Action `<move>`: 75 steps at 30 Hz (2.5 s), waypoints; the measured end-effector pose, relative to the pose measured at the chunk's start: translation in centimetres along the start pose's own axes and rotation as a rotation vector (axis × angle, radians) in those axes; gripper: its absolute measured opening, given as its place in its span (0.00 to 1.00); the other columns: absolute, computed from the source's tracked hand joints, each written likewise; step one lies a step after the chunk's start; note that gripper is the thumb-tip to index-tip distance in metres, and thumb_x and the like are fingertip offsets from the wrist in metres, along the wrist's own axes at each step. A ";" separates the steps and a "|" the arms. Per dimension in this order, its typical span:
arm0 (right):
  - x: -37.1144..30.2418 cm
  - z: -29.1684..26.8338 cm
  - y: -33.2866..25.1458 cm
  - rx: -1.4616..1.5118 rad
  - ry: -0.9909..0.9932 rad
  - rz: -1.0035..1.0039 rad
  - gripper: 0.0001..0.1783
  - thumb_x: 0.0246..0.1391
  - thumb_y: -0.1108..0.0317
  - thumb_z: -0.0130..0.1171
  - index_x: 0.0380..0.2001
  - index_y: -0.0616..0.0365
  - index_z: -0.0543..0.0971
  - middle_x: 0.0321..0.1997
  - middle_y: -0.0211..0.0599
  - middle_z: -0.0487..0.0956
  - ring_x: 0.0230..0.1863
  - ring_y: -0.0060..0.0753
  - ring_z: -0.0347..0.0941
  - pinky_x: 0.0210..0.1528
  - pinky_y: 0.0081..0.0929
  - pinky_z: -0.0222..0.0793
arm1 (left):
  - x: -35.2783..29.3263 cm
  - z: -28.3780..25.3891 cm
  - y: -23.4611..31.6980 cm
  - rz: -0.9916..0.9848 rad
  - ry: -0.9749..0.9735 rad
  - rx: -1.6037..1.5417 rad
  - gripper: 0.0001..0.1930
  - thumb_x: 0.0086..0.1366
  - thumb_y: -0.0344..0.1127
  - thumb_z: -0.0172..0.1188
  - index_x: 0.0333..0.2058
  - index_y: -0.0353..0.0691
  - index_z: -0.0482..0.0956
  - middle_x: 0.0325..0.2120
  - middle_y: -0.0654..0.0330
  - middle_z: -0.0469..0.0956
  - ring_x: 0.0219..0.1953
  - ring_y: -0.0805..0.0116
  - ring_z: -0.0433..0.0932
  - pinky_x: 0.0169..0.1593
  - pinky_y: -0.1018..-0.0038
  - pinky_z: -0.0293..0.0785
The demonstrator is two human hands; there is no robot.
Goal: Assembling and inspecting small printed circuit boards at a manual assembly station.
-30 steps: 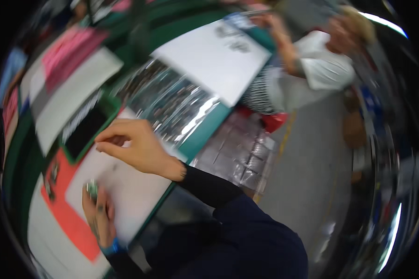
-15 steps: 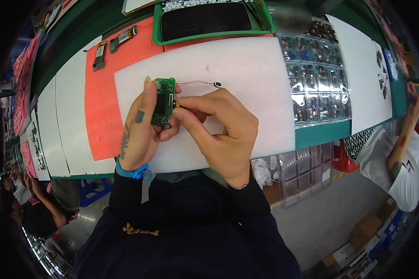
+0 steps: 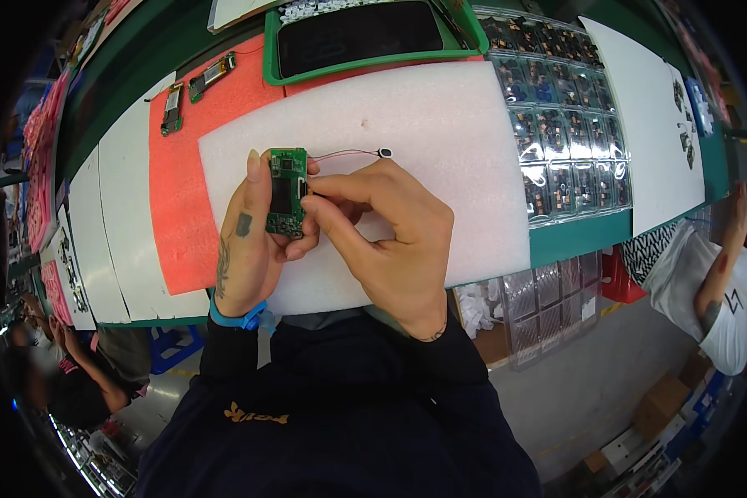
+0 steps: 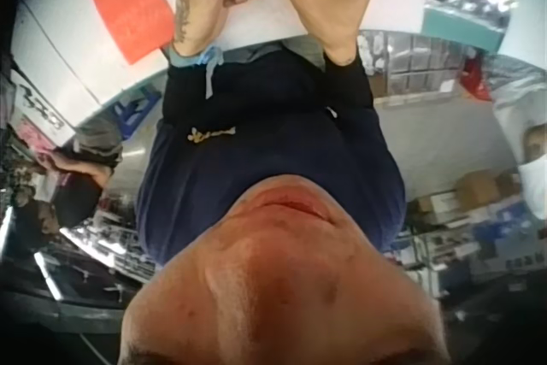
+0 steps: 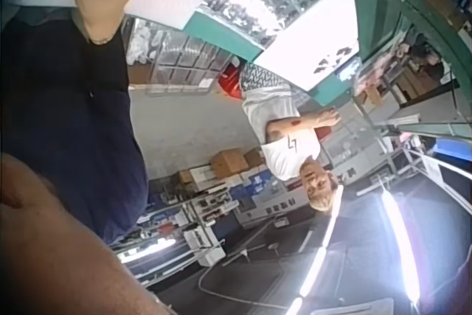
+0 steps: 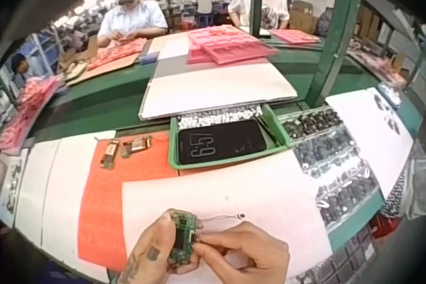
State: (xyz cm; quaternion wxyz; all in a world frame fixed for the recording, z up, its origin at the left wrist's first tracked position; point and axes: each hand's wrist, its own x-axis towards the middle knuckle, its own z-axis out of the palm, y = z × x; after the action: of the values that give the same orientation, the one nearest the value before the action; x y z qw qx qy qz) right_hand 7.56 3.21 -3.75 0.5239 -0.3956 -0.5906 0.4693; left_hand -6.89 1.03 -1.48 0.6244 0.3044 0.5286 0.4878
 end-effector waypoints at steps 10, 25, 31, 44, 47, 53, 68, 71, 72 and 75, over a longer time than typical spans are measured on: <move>-0.2 -0.1 -0.3 -0.006 -0.007 0.036 0.11 0.48 0.84 0.70 0.37 0.65 0.86 0.33 0.38 0.81 0.29 0.24 0.73 0.34 0.17 0.67 | -0.2 0.4 -0.2 0.075 -0.017 0.046 0.26 0.81 0.57 0.38 0.49 0.37 0.72 0.21 0.64 0.70 0.19 0.81 0.62 0.23 0.85 0.55; -0.2 -0.4 -0.1 0.045 -0.009 0.053 0.11 0.49 0.84 0.69 0.38 0.65 0.86 0.34 0.38 0.82 0.29 0.23 0.73 0.33 0.15 0.66 | -0.3 0.2 -0.8 0.094 -0.014 0.063 0.25 0.81 0.55 0.37 0.51 0.38 0.71 0.22 0.64 0.70 0.19 0.81 0.62 0.23 0.85 0.54; -0.1 -0.4 -0.2 0.041 0.011 0.050 0.12 0.49 0.84 0.69 0.39 0.65 0.87 0.33 0.37 0.82 0.29 0.23 0.73 0.32 0.15 0.66 | -0.1 0.4 -1.0 0.091 0.015 0.073 0.28 0.81 0.58 0.36 0.53 0.37 0.72 0.22 0.63 0.71 0.20 0.81 0.63 0.22 0.87 0.55; -0.4 -0.6 0.2 0.079 0.013 0.058 0.12 0.49 0.84 0.68 0.39 0.63 0.87 0.32 0.35 0.82 0.28 0.22 0.72 0.30 0.14 0.65 | -0.4 1.0 -1.2 0.100 0.063 0.127 0.26 0.81 0.56 0.38 0.54 0.38 0.72 0.23 0.64 0.72 0.19 0.81 0.63 0.22 0.86 0.53; -0.6 -0.5 0.2 0.121 0.027 0.088 0.12 0.50 0.84 0.68 0.39 0.64 0.87 0.32 0.35 0.82 0.28 0.21 0.72 0.30 0.14 0.65 | -0.5 0.8 -1.5 0.109 0.067 0.126 0.27 0.81 0.56 0.39 0.56 0.38 0.73 0.23 0.64 0.72 0.19 0.81 0.62 0.21 0.86 0.52; -0.6 -0.7 0.1 0.128 -0.026 0.123 0.12 0.51 0.83 0.68 0.39 0.64 0.87 0.32 0.35 0.83 0.28 0.20 0.72 0.30 0.14 0.66 | -0.7 0.4 -1.6 0.113 0.075 0.115 0.26 0.81 0.56 0.39 0.55 0.38 0.72 0.23 0.63 0.71 0.19 0.81 0.62 0.21 0.86 0.52; -1.9 -0.3 0.3 0.242 -0.091 0.093 0.05 0.60 0.77 0.63 0.38 0.64 0.83 0.39 0.34 0.82 0.29 0.24 0.71 0.35 0.18 0.68 | 0.5 -2.1 -5.3 0.116 0.372 0.036 0.22 0.81 0.52 0.42 0.48 0.37 0.74 0.22 0.66 0.71 0.18 0.79 0.63 0.21 0.84 0.58; -1.9 0.1 0.6 0.394 -0.114 0.198 0.03 0.60 0.77 0.61 0.36 0.66 0.82 0.38 0.34 0.82 0.28 0.21 0.69 0.34 0.17 0.66 | -0.4 0.3 -3.6 0.049 0.601 0.151 0.19 0.81 0.52 0.44 0.45 0.40 0.72 0.21 0.70 0.66 0.18 0.83 0.58 0.21 0.86 0.54; -1.7 0.3 1.1 0.376 -0.109 0.181 0.03 0.60 0.77 0.61 0.36 0.66 0.82 0.38 0.34 0.82 0.28 0.21 0.69 0.34 0.17 0.66 | -0.2 0.4 -2.8 0.061 0.582 0.138 0.19 0.81 0.52 0.44 0.45 0.40 0.72 0.21 0.70 0.66 0.18 0.83 0.58 0.21 0.86 0.54; -1.3 1.3 3.0 0.372 -0.099 0.165 0.03 0.61 0.78 0.61 0.35 0.66 0.82 0.37 0.33 0.82 0.26 0.19 0.70 0.34 0.16 0.66 | -0.7 -0.7 -1.2 0.092 0.137 0.156 0.18 0.80 0.51 0.46 0.41 0.42 0.70 0.20 0.70 0.65 0.18 0.84 0.58 0.20 0.86 0.54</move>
State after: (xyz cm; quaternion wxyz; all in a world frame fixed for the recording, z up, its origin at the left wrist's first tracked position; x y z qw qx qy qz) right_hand 6.41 2.48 -7.04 0.5181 -0.3157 -0.4841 0.6305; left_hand -7.14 -0.08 -2.53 0.5381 0.3419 0.5919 0.4931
